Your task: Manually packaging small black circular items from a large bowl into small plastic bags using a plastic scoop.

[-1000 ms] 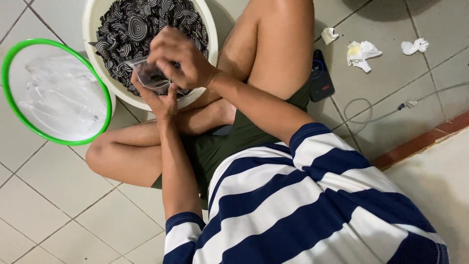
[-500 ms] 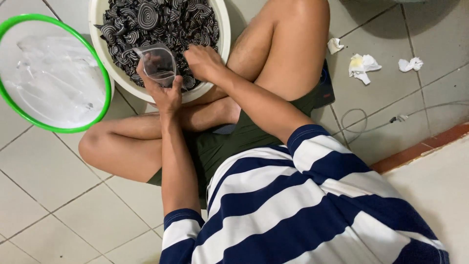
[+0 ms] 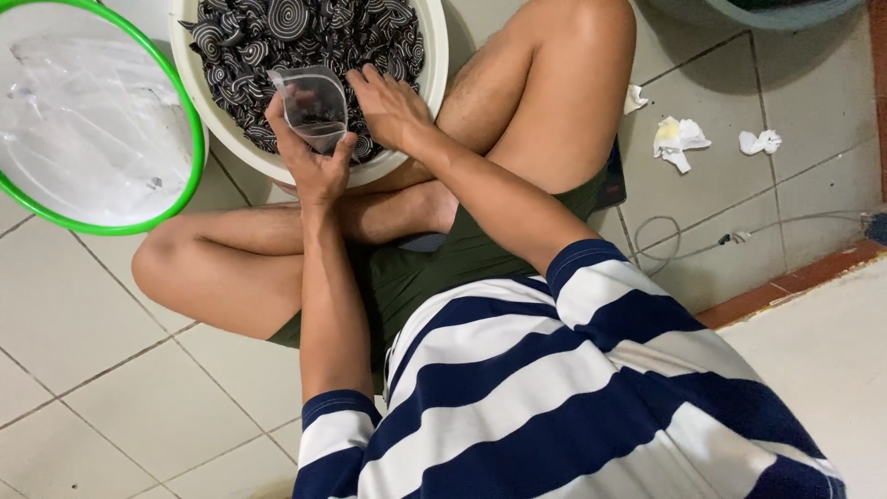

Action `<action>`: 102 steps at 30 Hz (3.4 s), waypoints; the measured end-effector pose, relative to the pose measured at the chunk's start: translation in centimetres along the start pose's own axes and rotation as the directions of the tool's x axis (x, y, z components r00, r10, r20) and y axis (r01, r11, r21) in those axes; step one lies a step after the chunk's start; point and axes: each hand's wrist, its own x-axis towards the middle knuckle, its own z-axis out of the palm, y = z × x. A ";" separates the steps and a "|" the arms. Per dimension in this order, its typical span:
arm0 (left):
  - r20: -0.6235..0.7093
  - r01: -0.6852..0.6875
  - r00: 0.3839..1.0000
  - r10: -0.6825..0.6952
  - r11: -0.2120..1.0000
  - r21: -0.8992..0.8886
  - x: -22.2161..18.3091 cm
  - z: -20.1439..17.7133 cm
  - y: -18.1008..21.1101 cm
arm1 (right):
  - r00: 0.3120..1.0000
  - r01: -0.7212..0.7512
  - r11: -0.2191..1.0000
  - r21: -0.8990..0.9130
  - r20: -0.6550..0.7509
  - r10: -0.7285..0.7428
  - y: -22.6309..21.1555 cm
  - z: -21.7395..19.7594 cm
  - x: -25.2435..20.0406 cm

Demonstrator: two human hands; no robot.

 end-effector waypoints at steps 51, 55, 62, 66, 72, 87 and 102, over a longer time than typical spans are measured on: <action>-0.168 0.161 0.974 -0.153 0.986 0.032 -0.1 -1.6 -0.4 | 0.839 0.369 0.870 0.326 -0.520 -0.161 -3.0 -14.0 -3.7; -0.268 0.176 0.952 -0.148 0.981 0.081 -0.2 -2.3 -1.1 | 0.853 0.142 0.962 0.232 -0.522 0.000 3.5 -10.2 -1.2; -0.448 0.486 0.809 -0.382 0.862 0.143 -0.1 -3.8 0.2 | 0.916 -0.125 0.929 0.349 -0.319 0.243 7.3 -6.6 1.3; -0.452 0.552 0.741 -0.497 0.834 -0.013 -0.8 -4.4 0.2 | 0.875 -0.079 0.906 0.416 -0.406 0.263 10.4 -4.3 3.4; -0.540 0.538 0.647 -0.538 0.824 -0.176 0.0 -6.1 -5.0 | 0.837 0.032 0.882 0.471 -0.494 0.233 8.2 -5.4 2.0; -0.286 0.287 0.779 -0.559 0.722 -0.629 0.0 -8.4 16.4 | 0.693 0.277 0.835 0.475 -0.701 0.169 2.4 -19.5 -13.9; 0.036 0.289 0.937 -0.348 0.713 -0.639 -6.5 -7.6 31.6 | 0.700 0.196 0.816 0.543 -0.661 0.271 0.6 -27.8 -31.3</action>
